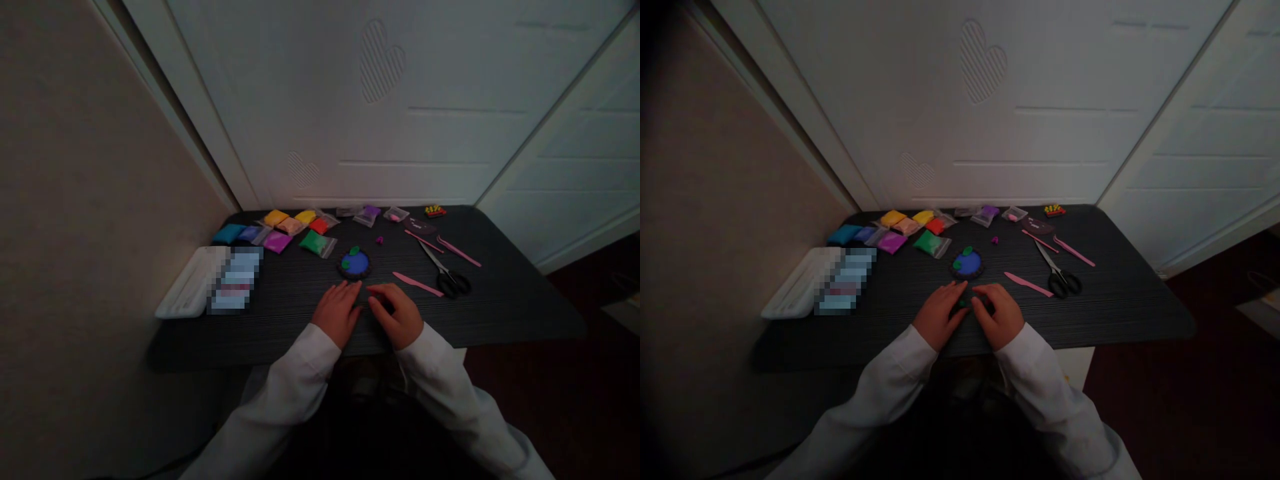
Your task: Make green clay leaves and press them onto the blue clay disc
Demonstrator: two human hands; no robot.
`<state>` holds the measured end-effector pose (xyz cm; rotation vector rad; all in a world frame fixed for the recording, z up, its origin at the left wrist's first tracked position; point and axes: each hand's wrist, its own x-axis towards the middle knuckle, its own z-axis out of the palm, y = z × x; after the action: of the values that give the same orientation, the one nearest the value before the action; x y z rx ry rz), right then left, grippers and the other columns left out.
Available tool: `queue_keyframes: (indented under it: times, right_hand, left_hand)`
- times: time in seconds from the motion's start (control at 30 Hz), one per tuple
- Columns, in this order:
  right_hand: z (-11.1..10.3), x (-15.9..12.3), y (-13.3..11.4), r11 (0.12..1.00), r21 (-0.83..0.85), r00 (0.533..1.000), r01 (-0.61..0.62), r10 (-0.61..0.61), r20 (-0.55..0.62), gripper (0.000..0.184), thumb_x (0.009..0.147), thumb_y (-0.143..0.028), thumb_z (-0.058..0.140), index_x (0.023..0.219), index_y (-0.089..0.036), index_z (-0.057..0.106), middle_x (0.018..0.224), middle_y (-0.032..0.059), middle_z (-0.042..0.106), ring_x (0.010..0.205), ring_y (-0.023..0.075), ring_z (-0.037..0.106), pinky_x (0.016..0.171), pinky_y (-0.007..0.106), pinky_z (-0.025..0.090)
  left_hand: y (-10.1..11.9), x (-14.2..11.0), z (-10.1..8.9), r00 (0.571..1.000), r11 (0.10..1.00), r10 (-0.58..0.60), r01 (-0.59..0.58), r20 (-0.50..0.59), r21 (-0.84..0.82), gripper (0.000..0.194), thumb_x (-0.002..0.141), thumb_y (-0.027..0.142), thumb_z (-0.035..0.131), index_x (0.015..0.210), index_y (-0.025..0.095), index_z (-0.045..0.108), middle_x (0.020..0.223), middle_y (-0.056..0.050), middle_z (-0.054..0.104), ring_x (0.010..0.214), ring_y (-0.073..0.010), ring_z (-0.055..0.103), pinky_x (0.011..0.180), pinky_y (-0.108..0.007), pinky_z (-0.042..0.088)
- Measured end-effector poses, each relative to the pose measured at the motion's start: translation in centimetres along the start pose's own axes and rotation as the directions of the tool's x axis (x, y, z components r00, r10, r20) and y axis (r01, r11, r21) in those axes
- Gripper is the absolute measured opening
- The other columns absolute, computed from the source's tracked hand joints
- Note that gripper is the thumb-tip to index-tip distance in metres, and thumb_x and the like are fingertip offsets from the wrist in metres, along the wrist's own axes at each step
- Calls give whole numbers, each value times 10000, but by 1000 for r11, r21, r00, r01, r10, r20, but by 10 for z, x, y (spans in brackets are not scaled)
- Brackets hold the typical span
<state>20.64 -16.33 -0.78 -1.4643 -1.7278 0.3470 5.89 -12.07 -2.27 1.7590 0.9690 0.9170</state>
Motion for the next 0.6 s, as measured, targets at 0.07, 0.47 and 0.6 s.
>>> queue_keyframes:
  times: [0.07,0.47,0.6]
  right_hand:
    - [-1,0,2,1000,-23,1000,15,-15,15,225,791,-221,445,981,-169,553,857,60,581,744,145,536,692,304,463]
    - [7,7,6,994,-97,996,48,-55,-66,272,813,-166,379,1038,-184,531,947,81,570,906,179,520,809,347,427]
    - [7,15,10,988,-137,992,70,-83,-91,266,804,-180,403,1033,-191,539,948,80,573,902,192,515,804,361,416]
  left_hand:
    - [-2,-2,-5,999,996,34,-34,2,79,438,676,254,599,1109,243,531,1189,-60,527,1179,-239,381,1036,-379,151]
    - [-8,-8,-20,971,790,226,-230,80,568,280,775,283,481,1019,183,576,1044,-67,605,1022,-208,496,909,-399,370]
    - [-5,-7,-20,963,778,266,-243,47,580,231,785,226,456,961,175,597,944,-58,619,934,-176,518,856,-355,404]
